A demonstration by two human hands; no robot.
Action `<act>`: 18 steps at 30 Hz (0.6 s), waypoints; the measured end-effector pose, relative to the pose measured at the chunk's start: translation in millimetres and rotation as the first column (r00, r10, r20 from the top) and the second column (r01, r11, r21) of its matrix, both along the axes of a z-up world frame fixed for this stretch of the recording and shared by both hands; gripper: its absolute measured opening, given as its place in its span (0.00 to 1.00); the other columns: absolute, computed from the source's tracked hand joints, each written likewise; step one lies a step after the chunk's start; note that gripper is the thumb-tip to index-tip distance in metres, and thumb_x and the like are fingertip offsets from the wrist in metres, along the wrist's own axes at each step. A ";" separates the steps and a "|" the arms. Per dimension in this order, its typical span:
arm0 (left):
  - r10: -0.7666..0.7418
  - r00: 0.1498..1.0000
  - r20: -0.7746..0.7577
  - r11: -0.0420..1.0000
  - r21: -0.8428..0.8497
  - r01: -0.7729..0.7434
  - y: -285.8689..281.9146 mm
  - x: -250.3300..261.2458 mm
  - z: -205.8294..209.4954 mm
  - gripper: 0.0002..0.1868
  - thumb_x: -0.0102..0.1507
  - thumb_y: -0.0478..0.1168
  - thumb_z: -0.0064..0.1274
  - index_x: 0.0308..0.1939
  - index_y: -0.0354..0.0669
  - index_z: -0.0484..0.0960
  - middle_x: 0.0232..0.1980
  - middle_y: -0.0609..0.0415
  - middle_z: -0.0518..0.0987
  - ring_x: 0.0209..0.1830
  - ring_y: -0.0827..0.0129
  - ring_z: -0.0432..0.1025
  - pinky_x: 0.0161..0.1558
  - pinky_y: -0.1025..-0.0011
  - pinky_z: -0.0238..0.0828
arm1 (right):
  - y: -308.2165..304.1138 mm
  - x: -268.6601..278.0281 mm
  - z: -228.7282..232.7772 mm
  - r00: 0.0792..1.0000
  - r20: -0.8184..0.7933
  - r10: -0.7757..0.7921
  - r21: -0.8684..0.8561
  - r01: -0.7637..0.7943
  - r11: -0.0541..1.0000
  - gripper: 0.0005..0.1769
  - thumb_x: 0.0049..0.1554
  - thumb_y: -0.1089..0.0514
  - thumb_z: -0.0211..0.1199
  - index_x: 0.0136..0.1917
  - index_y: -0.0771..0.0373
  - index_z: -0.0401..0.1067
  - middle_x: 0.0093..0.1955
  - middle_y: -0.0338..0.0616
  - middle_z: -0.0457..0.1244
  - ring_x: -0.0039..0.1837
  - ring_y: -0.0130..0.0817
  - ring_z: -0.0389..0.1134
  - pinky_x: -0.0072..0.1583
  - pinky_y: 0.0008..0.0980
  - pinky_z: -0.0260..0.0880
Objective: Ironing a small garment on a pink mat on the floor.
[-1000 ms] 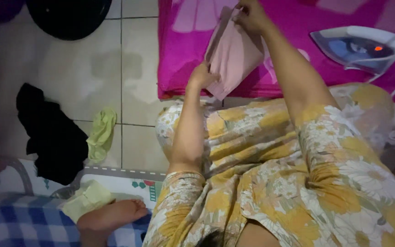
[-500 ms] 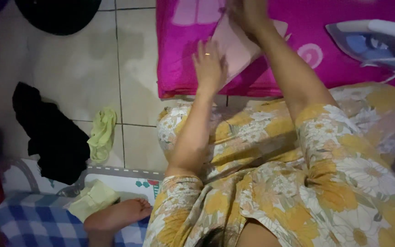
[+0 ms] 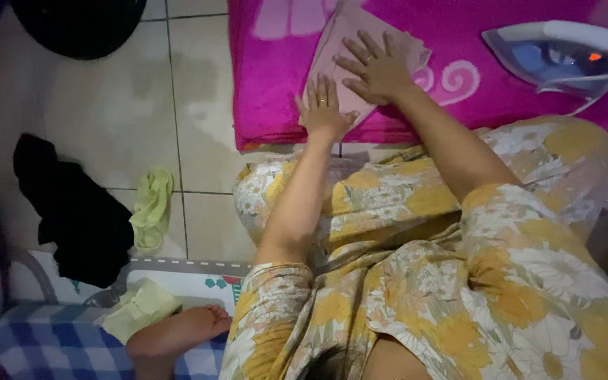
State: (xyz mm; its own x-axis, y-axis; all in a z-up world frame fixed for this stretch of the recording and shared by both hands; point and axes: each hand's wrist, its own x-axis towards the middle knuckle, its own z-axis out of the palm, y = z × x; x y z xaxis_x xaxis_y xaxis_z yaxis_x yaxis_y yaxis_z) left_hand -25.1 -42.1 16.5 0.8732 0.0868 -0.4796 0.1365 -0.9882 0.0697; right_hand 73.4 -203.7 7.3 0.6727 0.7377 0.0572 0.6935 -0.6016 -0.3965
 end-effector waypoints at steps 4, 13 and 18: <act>0.050 0.998 -0.029 0.996 0.080 -0.048 -2.9 -0.8 9.8 0.64 0.59 0.78 0.46 0.83 0.52 0.30 0.87 0.57 0.27 0.86 0.54 0.22 0.78 0.34 0.20 | 4.0 6.6 9.0 0.993 -0.055 -0.101 -0.010 0.100 0.995 0.37 0.65 0.33 0.47 0.83 0.44 0.54 0.87 0.46 0.42 0.86 0.50 0.37 0.78 0.69 0.25; 0.041 0.998 -0.040 0.994 0.098 -0.037 -4.6 -0.8 5.9 0.66 0.56 0.79 0.50 0.82 0.55 0.30 0.86 0.56 0.26 0.86 0.48 0.22 0.72 0.23 0.21 | 25.8 41.0 4.6 0.946 0.297 -0.131 0.095 0.107 0.990 0.24 0.71 0.46 0.53 0.74 0.57 0.72 0.76 0.48 0.61 0.75 0.53 0.55 0.67 0.68 0.54; 0.071 0.997 -0.008 0.992 0.101 -0.070 -6.5 -2.8 9.6 0.68 0.55 0.78 0.53 0.83 0.55 0.29 0.87 0.56 0.27 0.86 0.49 0.23 0.73 0.24 0.22 | 55.3 87.6 -13.0 0.884 -0.393 -0.254 0.530 0.444 0.723 0.12 0.62 0.53 0.62 0.54 0.61 0.78 0.54 0.55 0.68 0.58 0.54 0.67 0.54 0.57 0.65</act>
